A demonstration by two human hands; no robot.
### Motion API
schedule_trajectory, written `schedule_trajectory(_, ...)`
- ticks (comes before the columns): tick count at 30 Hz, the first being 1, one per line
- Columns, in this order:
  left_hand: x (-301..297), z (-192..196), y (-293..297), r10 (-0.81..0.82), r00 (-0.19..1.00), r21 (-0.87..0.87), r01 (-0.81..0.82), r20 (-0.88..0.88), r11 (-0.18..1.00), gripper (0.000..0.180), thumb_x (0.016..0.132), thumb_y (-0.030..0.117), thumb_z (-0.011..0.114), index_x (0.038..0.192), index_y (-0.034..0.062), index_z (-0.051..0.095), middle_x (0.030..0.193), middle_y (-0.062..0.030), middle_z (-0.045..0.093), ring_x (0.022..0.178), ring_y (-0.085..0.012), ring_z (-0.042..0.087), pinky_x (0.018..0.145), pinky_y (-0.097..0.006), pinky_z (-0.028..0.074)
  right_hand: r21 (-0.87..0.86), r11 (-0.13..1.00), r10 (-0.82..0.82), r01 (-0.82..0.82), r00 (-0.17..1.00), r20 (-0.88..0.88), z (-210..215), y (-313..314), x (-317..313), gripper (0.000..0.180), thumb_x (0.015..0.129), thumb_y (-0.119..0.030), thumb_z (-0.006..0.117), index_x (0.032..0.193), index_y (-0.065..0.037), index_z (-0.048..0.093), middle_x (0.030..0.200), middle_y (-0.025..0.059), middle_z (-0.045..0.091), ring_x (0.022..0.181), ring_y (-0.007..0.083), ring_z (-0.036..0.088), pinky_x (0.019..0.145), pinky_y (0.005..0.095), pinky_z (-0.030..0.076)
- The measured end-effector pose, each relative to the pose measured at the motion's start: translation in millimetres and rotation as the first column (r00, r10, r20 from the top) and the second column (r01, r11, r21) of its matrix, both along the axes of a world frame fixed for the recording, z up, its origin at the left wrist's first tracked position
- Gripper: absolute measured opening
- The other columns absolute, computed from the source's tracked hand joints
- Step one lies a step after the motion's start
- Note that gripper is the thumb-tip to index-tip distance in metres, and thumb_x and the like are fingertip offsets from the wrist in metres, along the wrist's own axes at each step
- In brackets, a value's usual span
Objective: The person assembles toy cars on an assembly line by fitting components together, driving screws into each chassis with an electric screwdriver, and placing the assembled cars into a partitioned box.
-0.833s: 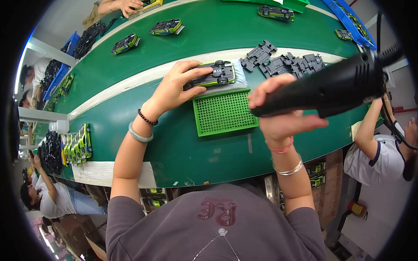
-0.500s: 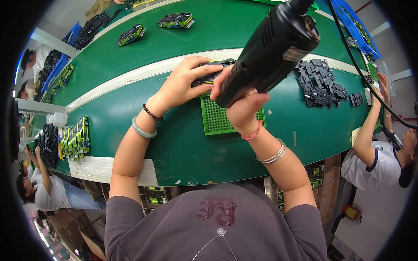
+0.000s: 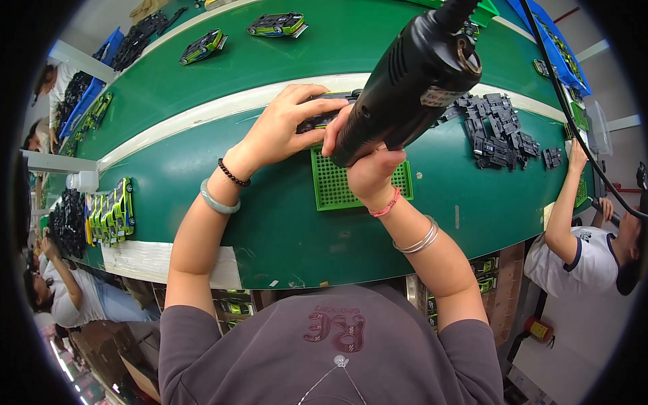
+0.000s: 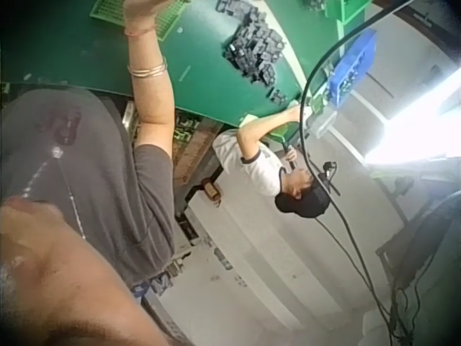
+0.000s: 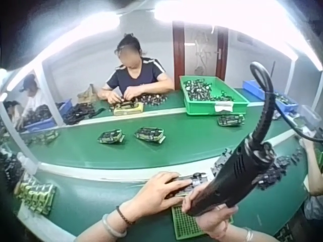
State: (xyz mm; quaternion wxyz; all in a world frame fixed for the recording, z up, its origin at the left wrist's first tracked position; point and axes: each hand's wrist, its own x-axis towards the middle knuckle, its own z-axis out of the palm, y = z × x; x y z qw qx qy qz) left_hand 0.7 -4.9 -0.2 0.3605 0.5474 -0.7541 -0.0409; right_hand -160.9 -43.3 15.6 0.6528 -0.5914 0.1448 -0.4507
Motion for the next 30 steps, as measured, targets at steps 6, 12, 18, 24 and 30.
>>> schedule_trajectory(6, 0.7, -2.3, -0.6, 0.004, 1.0, -0.006, -0.004, 0.013, 1.0, 0.044, 0.071, 0.024, 0.071, 0.113, 0.0195, 0.06, 0.11, -0.0115, 0.055, 0.103, -0.0299, 0.051, 0.088, -0.04, 0.042, 0.021, 1.0, 0.018, -0.018, 1.0, 0.004, -1.9, 1.1, 1.1, 0.1, 0.053, -0.094, 0.02, 0.082, -0.002, 0.044, 0.059, 0.0078, 0.05, 0.053, 0.0161, 0.051, 0.052, 0.0272, 0.044)
schedule_trajectory(12, 0.3, -1.7, -0.3, 0.005, 1.0, -0.012, -0.005, 0.017, 1.0, 0.043, 0.071, 0.024, 0.07, 0.113, 0.0197, 0.06, 0.109, -0.0106, 0.055, 0.101, -0.0294, 0.051, 0.087, -0.039, 0.042, 0.022, 1.0, 0.001, -0.002, 0.999, 0.045, -4.0, 3.4, 2.0, 0.099, 0.054, -0.093, 0.023, 0.083, -0.001, 0.044, 0.062, 0.0085, 0.051, 0.053, 0.0163, 0.051, 0.053, 0.0278, 0.045)
schedule_trajectory(18, 2.1, -3.2, -1.1, 0.005, 0.999, -0.027, -0.004, 0.039, 1.0, 0.044, 0.071, 0.023, 0.07, 0.113, 0.0192, 0.06, 0.109, -0.0103, 0.055, 0.102, -0.0292, 0.051, 0.087, -0.039, 0.043, 0.015, 1.0, -0.025, 0.025, 1.0, 0.004, -4.5, 5.0, 5.1, 0.097, 0.056, -0.092, 0.025, 0.084, -0.002, 0.044, 0.062, 0.007, 0.048, 0.053, 0.0164, 0.051, 0.05, 0.0281, 0.044)
schedule_trajectory(24, 2.8, -3.8, -2.8, -0.004, 0.999, -0.026, 0.005, 0.033, 1.0, 0.044, 0.071, 0.022, 0.07, 0.113, 0.019, 0.06, 0.11, -0.0109, 0.055, 0.102, -0.0295, 0.051, 0.087, -0.039, 0.042, -0.004, 0.998, -0.07, 0.07, 0.997, -0.033, -1.0, 5.3, 7.9, 0.098, 0.056, -0.092, 0.024, 0.085, -0.001, 0.044, 0.061, 0.007, 0.048, 0.051, 0.017, 0.052, 0.048, 0.0276, 0.044)
schedule_trajectory(30, -2.2, 4.3, 1.0, -0.007, 1.0, 0.019, 0.007, 0.002, 1.0, 0.045, 0.071, 0.022, 0.07, 0.114, 0.0187, 0.059, 0.11, -0.0111, 0.054, 0.102, -0.03, 0.051, 0.087, -0.039, 0.042, -0.043, 0.995, -0.072, 0.086, 0.962, 0.263, 36.4, -24.6, -10.3, 0.101, 0.057, -0.092, 0.015, 0.081, 0.001, 0.045, 0.06, 0.0104, 0.051, 0.049, 0.0169, 0.052, 0.045, 0.0257, 0.044)
